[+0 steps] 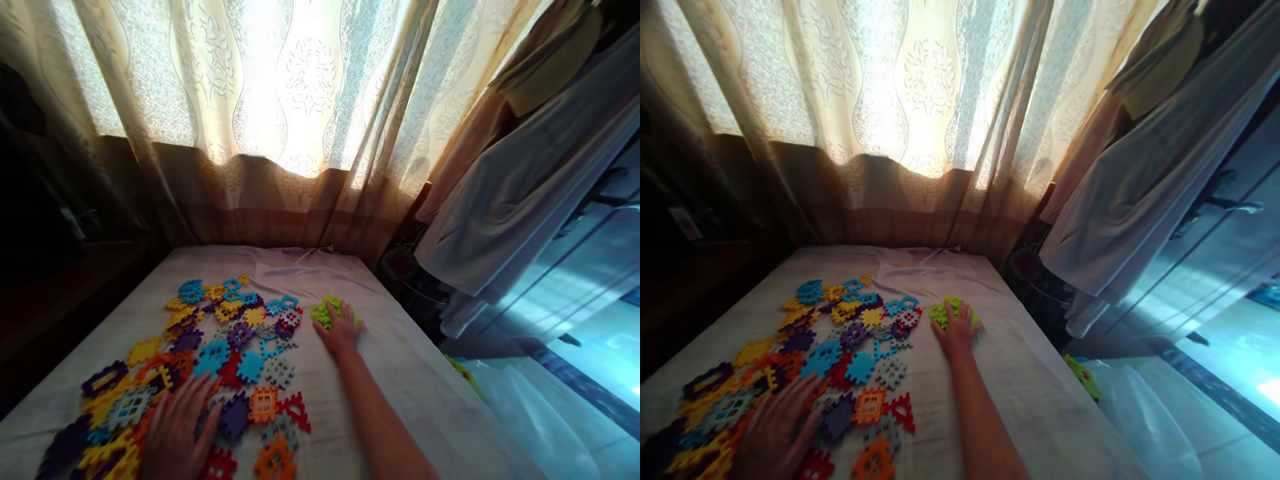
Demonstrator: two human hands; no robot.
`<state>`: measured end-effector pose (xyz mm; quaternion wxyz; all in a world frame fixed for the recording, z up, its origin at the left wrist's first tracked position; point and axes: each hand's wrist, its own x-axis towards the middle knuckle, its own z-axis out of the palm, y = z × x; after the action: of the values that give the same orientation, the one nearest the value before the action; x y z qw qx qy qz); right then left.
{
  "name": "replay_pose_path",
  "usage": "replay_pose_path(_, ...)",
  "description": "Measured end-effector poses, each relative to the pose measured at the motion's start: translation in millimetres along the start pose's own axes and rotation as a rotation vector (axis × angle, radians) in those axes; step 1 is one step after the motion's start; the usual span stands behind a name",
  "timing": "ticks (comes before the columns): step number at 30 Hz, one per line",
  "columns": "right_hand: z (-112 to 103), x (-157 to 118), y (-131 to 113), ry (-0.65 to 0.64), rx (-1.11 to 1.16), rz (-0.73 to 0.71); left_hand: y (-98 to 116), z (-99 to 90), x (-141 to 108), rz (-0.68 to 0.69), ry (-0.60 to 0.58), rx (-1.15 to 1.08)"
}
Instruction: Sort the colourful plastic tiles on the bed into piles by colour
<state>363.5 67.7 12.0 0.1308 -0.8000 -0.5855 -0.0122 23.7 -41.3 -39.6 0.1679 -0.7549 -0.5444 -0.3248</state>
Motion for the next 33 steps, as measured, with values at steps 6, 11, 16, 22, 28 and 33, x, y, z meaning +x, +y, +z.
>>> replay_pose_path(6,10,47,9,0.009,-0.014,0.1,-1,-2.8,2,0.059,0.012,0.035)
replay_pose_path(11,19,85,22,0.033,-0.032,0.13,-1,-6.0,4,0.1,0.017,0.04)
replay_pose_path(16,25,112,27,0.067,-0.029,0.149,-2,-7.8,2,0.116,-0.025,0.051)
replay_pose_path(22,34,134,33,0.112,-0.027,0.178,1,-13.0,4,0.12,-0.052,0.067)
replay_pose_path(28,38,136,35,0.184,-0.048,0.144,7,-18.0,8,0.099,-0.079,0.07)
replay_pose_path(33,38,110,35,0.29,-0.063,-0.068,13,-19.6,11,0.047,-0.11,0.049)
